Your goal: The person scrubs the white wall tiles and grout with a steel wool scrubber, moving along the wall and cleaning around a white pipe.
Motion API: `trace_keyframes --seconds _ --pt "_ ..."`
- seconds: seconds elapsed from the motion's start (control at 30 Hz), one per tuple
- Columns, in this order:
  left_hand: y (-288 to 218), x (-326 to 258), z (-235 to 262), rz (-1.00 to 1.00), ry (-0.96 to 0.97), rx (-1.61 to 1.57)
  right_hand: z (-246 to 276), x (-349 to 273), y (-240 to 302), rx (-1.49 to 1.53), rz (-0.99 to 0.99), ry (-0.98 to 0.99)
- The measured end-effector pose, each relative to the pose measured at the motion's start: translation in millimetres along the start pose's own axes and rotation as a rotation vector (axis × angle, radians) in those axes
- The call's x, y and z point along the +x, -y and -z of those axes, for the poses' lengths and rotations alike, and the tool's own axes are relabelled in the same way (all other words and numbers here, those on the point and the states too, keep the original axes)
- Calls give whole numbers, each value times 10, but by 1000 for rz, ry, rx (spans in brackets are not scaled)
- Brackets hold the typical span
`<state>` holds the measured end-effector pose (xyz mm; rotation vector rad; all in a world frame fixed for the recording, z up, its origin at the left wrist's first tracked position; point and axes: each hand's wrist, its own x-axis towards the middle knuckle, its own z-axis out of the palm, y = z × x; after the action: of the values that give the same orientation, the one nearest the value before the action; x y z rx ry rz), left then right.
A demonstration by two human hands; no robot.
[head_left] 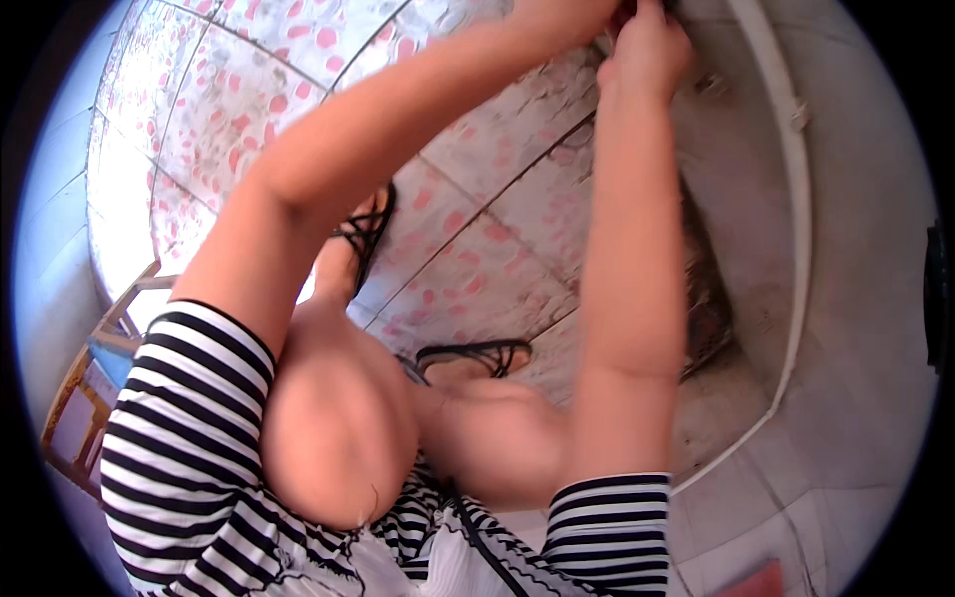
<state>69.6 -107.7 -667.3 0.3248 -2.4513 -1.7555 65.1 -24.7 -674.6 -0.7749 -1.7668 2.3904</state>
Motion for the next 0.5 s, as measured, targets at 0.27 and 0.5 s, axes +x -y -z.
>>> trace_keyframes --seconds 0.27,0.5 --pt "470 -4 -159 214 103 -153 83 -49 -283 0 -241 -40" --pt "-190 38 144 -79 -141 -153 -355 -361 211 -109 408 68"
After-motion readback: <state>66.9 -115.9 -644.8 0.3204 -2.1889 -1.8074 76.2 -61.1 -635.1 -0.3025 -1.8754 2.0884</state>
